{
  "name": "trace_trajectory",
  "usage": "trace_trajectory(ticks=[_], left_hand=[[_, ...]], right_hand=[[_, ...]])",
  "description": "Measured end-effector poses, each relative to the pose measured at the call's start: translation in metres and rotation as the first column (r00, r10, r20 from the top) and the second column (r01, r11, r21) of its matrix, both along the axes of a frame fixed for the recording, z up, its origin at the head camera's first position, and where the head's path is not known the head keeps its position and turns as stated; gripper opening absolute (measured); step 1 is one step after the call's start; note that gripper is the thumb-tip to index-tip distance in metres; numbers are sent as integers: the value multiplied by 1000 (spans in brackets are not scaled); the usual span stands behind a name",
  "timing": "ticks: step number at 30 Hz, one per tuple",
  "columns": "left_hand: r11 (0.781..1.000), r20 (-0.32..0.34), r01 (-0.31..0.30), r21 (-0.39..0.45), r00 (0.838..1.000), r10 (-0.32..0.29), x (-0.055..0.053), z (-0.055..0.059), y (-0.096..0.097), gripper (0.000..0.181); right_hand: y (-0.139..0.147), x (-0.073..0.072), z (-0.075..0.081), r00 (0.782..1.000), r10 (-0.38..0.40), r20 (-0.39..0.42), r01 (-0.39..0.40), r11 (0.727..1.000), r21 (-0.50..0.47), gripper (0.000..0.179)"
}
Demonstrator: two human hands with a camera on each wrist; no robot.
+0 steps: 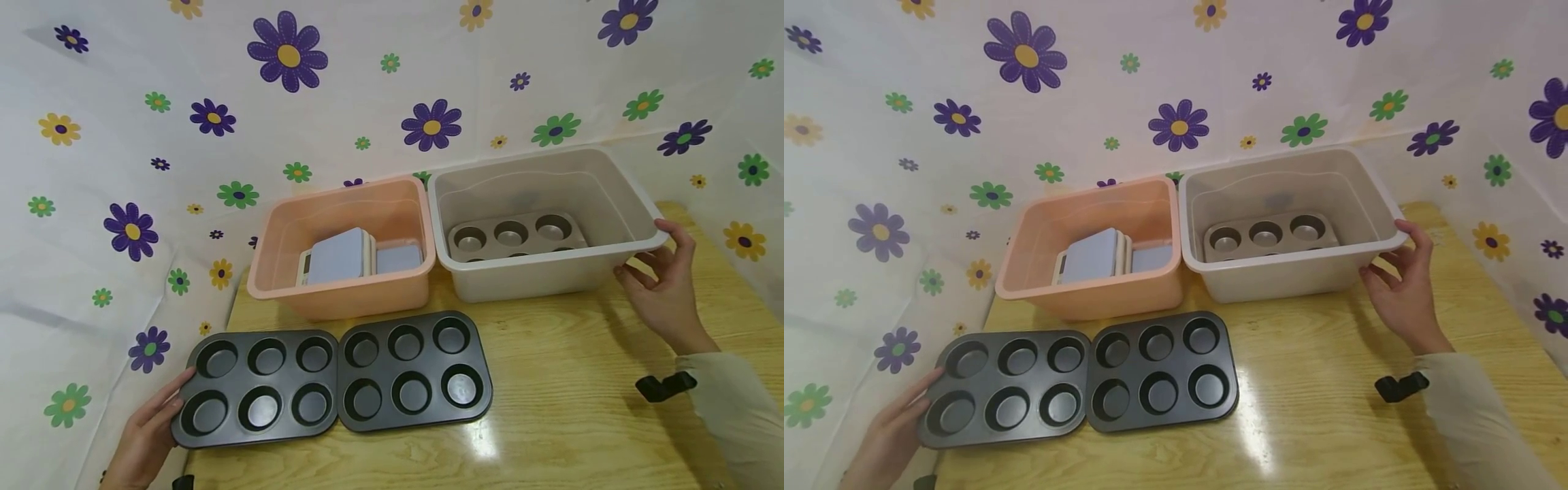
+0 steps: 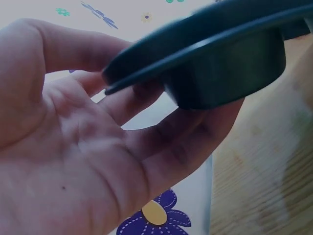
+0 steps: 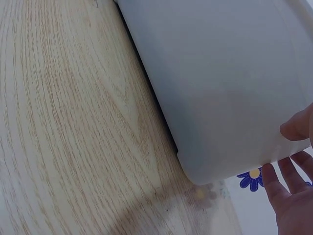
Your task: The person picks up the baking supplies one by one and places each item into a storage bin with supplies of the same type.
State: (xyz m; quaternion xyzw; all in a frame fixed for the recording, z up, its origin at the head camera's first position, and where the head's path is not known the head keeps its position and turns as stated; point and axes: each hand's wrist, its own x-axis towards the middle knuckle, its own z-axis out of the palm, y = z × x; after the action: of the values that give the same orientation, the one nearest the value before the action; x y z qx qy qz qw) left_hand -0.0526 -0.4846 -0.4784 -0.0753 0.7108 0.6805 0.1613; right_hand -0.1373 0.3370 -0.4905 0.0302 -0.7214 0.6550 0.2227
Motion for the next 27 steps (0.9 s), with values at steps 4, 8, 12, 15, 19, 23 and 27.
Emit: trace_trajectory(ticks=[4, 8, 12, 15, 19, 23, 27], left_hand=[[999, -9, -37, -14, 999, 37, 6, -2, 4, 53], [999, -69, -41, 35, 997, 44, 12, -6, 7, 55], [997, -154, -13, 82, 988, 26, 17, -8, 9, 56], [997, -188, -15, 70, 982, 28, 18, -5, 10, 57], [996, -240, -27, 82, 970, 46, 20, -1, 11, 57], [981, -291, -34, 192, 952, 90, 25, 3, 11, 58], [937, -291, -23, 349, 948, 132, 29, 7, 10, 61]], right_hand=[[0, 0, -1, 1000, -13, 9, 13, 1000, 19, 92], [-1, -1, -2, 1000, -17, 6, 17, 999, 34, 91], [-1, -1, -3, 1000, -8, -7, 8, 1000, 20, 91], [-2, -1, -3, 1000, -4, -17, 4, 1000, -3, 90], [-2, 0, -2, 1000, -13, -19, 13, 1000, -14, 89], [-3, -1, -3, 999, -40, -2, 40, 999, 18, 89], [-3, -1, -3, 998, -56, 12, 56, 998, 22, 89]])
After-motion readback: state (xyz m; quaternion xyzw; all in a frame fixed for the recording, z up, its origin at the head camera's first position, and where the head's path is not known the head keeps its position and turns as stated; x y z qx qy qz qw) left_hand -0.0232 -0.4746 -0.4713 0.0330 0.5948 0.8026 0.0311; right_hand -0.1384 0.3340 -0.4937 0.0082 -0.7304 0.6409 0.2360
